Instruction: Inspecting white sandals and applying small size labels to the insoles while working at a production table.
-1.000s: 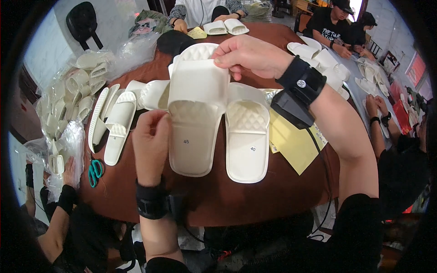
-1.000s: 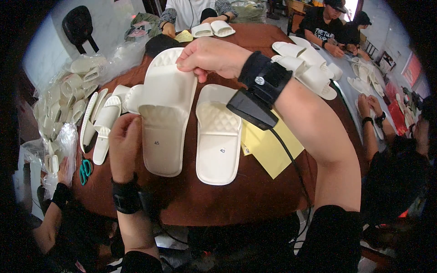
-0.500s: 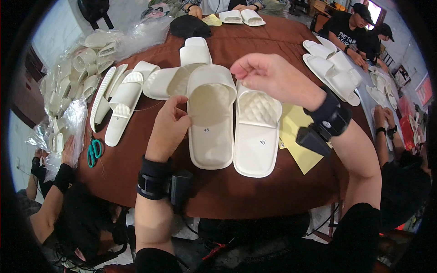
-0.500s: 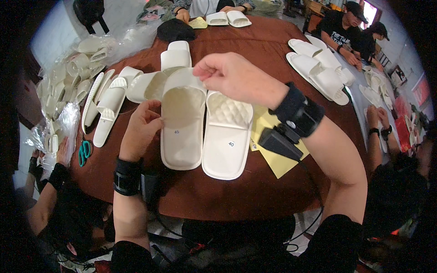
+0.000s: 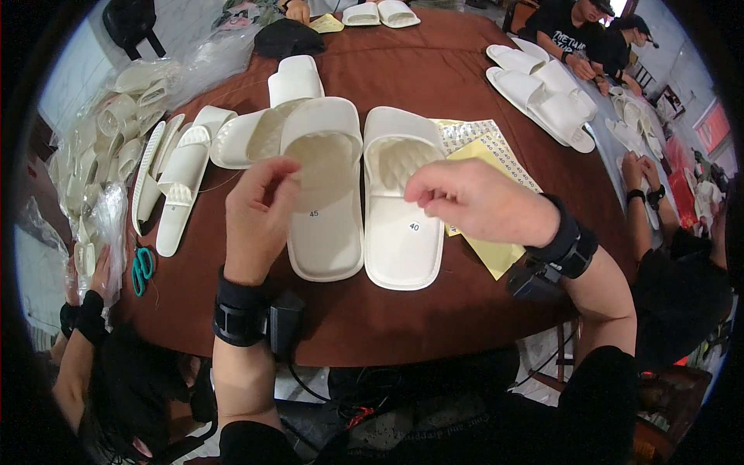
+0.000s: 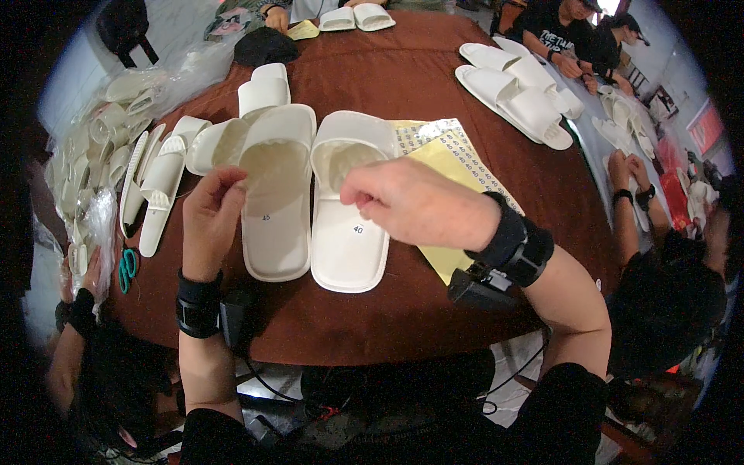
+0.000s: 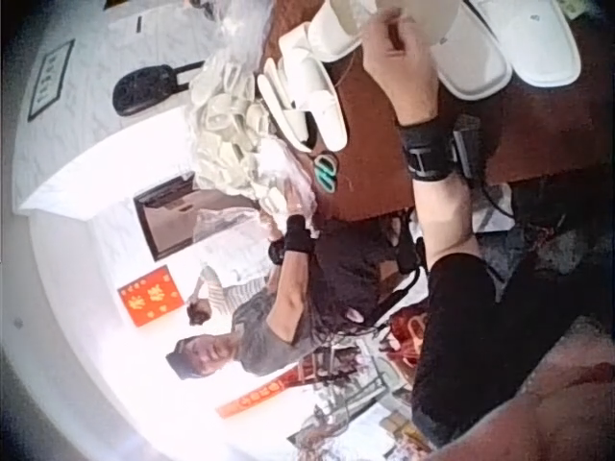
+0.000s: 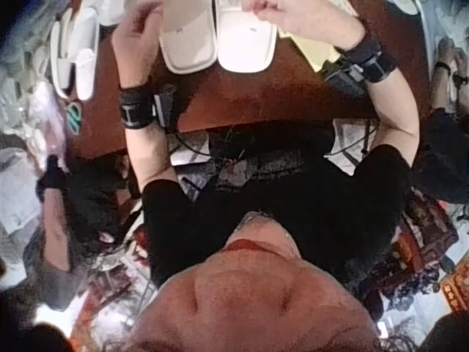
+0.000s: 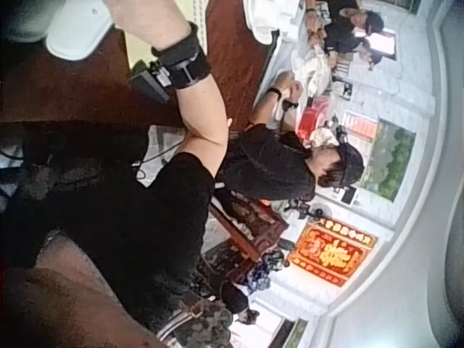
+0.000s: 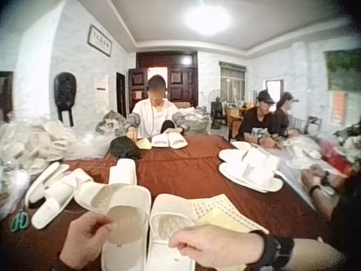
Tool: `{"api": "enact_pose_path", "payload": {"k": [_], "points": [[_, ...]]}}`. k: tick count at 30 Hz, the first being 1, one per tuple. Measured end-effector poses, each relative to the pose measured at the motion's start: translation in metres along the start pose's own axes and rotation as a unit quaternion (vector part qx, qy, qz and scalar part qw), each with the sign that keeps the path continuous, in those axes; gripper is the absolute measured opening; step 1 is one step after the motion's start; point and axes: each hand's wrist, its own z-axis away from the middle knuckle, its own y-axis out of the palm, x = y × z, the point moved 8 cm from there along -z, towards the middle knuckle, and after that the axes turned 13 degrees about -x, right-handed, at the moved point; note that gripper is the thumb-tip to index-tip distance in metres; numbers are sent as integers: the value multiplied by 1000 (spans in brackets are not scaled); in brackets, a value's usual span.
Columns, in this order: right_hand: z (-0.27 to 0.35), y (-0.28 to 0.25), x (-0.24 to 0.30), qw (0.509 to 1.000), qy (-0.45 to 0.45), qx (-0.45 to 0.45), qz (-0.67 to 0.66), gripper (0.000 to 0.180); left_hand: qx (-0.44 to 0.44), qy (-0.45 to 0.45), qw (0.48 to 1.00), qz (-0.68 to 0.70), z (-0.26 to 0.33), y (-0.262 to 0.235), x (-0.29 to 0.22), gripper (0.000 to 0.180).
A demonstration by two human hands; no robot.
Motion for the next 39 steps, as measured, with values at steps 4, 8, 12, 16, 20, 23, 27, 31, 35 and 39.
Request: {"api": "enact_pose_path", "payload": {"k": [4,8,12,16,20,23,27,31,35,39], "points": [[-8,26,7,996,-62,22,63,15,156,20,987,-28,13,11,-23,16],[2,34,6,997,-39,16,66,17,240,127,962,15,33,32,-34,22],[11,33,8,997,19,22,65,18,291,166,940,65,53,57,-33,14],[14,39,8,999,25,9,22,20,273,169,946,37,61,63,-26,13],[10,40,3,999,29,13,22,19,286,175,942,24,61,65,-25,14],[8,39,-1,999,31,5,14,19,285,182,941,32,58,68,-25,13],[9,37,-1,1000,20,-4,9,20,294,173,940,30,57,70,-25,14],[11,36,-1,999,31,-12,5,21,294,175,939,22,58,70,-23,18],[10,37,-1,999,43,-20,-8,21,299,173,938,26,57,66,-25,20],[9,37,2,999,20,-25,7,21,304,167,938,18,57,66,-24,21]]}}
